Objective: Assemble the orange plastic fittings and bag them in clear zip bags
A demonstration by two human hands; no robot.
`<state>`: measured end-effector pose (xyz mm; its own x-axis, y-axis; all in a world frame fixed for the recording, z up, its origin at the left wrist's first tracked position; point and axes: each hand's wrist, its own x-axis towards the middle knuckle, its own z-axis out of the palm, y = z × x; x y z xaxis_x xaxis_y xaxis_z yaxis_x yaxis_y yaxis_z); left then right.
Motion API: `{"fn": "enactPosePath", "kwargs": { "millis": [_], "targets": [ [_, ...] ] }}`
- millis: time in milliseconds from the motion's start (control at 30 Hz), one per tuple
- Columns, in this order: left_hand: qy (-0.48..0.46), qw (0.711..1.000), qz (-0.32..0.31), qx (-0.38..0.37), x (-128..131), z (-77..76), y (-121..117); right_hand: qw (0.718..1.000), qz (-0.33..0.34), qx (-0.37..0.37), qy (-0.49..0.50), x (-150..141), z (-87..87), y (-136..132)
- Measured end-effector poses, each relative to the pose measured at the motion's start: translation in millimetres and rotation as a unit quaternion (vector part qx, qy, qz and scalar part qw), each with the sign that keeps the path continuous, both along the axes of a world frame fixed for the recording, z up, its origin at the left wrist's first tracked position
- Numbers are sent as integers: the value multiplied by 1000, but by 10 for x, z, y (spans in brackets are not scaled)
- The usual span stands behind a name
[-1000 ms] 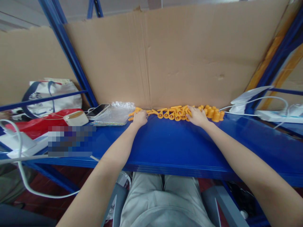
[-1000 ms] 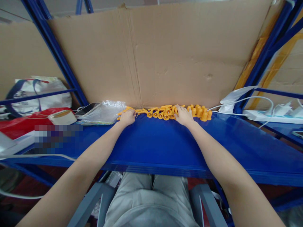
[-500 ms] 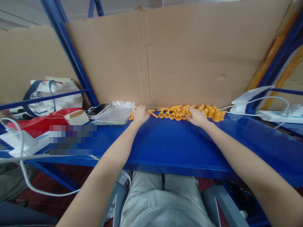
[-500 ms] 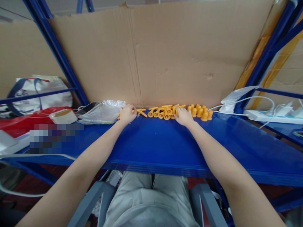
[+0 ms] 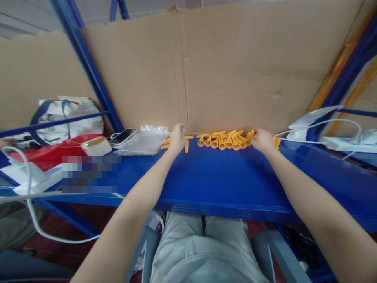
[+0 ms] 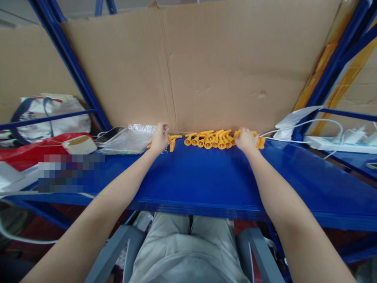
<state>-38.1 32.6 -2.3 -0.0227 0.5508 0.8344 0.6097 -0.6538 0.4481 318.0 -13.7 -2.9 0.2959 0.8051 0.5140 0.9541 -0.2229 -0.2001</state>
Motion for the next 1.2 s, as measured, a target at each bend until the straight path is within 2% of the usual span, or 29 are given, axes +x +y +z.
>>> {"fn": "enactPosePath", "kwargs": {
  "millis": [100, 233, 367, 533, 667, 767, 900, 1033, 1100, 1200],
  "targets": [
    [-29, 999, -13, -15, 69, 2, -28, 1000, -9, -29, -3, 124, -43, -18],
    [-37, 995, -27, -84, 164, 3, -80, 998, 13, -63, -15, 191, -96, -35],
    [-38, 987, -64, -145, 210, -8, -96, 999, -2, -42, -18, 207, -117, 19],
    [9, 965, -109, -239, 217, -23, -113, 998, -9, -32, -45, 205, -91, 61],
    [46, 934, -136, -327, 239, -19, -198, 998, -29, -40, -40, 161, -11, 25],
    [54, 920, -156, -354, 255, -20, -247, 998, -37, -47, -16, 132, 61, 13],
    [129, 914, -136, -361, 232, -41, -238, 991, -8, -136, -1, 163, 85, 62],
    [244, 911, -111, -312, 197, -63, -200, 971, 69, -231, -11, 234, 38, 112],
    [275, 912, -90, -291, 197, -69, -189, 968, 56, -244, -12, 237, 44, 98],
    [298, 925, -49, -232, 209, -75, -184, 978, -6, -206, -41, 163, 122, 22]
  ]
}}
